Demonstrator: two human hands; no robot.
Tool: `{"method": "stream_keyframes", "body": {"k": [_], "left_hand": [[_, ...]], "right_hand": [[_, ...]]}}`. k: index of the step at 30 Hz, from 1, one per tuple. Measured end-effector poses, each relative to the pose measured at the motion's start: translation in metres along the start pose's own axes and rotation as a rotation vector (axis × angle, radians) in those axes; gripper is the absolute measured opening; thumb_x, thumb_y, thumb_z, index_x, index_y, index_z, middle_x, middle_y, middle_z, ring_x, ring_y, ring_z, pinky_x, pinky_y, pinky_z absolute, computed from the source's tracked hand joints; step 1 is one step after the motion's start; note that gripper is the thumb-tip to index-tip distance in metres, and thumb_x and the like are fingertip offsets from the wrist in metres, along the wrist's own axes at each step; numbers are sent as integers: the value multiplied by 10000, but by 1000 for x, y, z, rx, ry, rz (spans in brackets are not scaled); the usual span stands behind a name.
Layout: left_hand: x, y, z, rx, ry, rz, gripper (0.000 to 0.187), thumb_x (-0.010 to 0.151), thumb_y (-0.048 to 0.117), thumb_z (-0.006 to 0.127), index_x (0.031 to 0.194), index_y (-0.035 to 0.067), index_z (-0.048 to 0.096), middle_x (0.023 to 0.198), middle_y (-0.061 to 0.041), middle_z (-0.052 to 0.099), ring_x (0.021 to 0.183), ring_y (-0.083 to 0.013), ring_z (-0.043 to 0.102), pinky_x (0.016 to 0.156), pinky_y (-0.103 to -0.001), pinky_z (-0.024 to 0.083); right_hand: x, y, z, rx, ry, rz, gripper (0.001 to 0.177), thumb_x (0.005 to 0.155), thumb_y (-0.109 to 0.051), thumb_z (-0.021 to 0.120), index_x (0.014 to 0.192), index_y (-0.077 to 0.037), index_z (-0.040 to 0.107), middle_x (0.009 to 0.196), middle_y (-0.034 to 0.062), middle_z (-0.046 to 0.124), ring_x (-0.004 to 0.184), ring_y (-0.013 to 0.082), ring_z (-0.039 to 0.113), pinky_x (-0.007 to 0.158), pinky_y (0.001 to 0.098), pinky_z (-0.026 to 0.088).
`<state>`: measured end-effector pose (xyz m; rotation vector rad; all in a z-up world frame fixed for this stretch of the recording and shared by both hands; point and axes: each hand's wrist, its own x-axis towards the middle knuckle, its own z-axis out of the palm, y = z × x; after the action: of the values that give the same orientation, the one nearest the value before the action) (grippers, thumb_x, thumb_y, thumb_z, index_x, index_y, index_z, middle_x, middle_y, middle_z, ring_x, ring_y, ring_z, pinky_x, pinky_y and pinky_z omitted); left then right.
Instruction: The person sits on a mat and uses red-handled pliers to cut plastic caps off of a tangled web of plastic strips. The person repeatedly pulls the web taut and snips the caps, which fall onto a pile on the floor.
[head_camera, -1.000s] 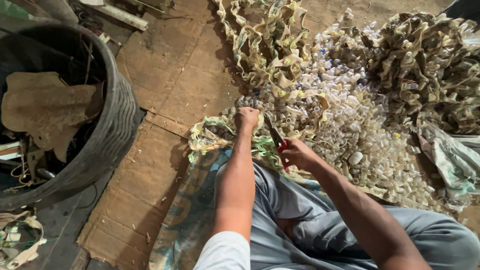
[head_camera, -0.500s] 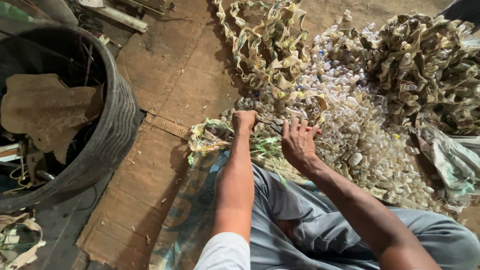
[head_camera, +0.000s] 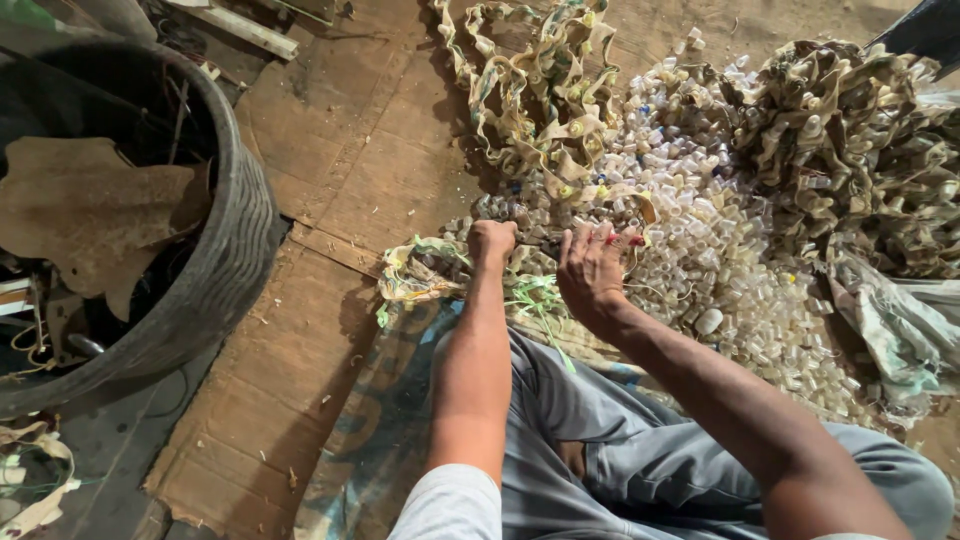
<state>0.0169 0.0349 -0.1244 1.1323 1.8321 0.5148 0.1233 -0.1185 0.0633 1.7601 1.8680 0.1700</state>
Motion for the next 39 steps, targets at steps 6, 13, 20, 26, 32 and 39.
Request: {"method": "stream_keyframes", "body": {"k": [6, 13, 20, 26, 32, 39], "left_hand": [[0, -9, 5, -19, 60, 180, 365, 723, 393, 772, 836, 47, 794, 914, -198, 757, 873, -371, 729, 822, -444, 564], [1, -8, 8, -41, 45, 159, 336, 764, 361, 711, 855, 51, 802, 909, -184, 773, 865, -351, 753, 812, -425, 583], [17, -16, 25, 91, -24, 353, 295, 787, 388, 770, 918, 127, 811, 972, -157, 755, 911, -369, 717, 829, -452, 561], [18, -24, 35, 172, -15, 411, 188, 788, 282, 745, 902, 163, 835, 952, -133, 769, 911, -333, 739, 853, -419, 578], [13, -30, 28, 89, -18, 471, 173, 786, 238, 771, 916, 141, 833, 923, -127, 778, 866, -301, 741, 821, -391, 574], [17, -27, 24, -375, -242, 201, 162, 760, 20, 812, 920, 44, 827, 849, -57, 777, 723, -160, 679, 669, -303, 551]], "right_hand": [[4, -1, -7, -154, 53, -30, 621, 1009, -210, 447, 1561, 27, 291, 1549, 349, 338, 1349, 606, 387, 955, 866, 250], [9, -5, -5, -249, 86, -51, 608, 1008, -234, 445, 1536, 52, 348, 1500, 397, 385, 1296, 646, 410, 927, 868, 271], [4, -3, 2, -189, 182, 22, 499, 1004, -184, 477, 1452, 34, 496, 1365, 377, 511, 1222, 606, 496, 894, 853, 332], [1, -1, 3, -59, 105, 94, 414, 1026, -141, 481, 1360, 86, 573, 1232, 400, 560, 1115, 597, 541, 836, 861, 367], [1, -2, -16, -133, 64, 126, 483, 987, -173, 468, 1388, 92, 510, 1250, 433, 534, 1099, 633, 526, 792, 849, 376], [4, 12, -19, -220, 78, 5, 516, 987, -211, 454, 1355, 144, 520, 1263, 415, 529, 1098, 613, 537, 842, 830, 363]]}}
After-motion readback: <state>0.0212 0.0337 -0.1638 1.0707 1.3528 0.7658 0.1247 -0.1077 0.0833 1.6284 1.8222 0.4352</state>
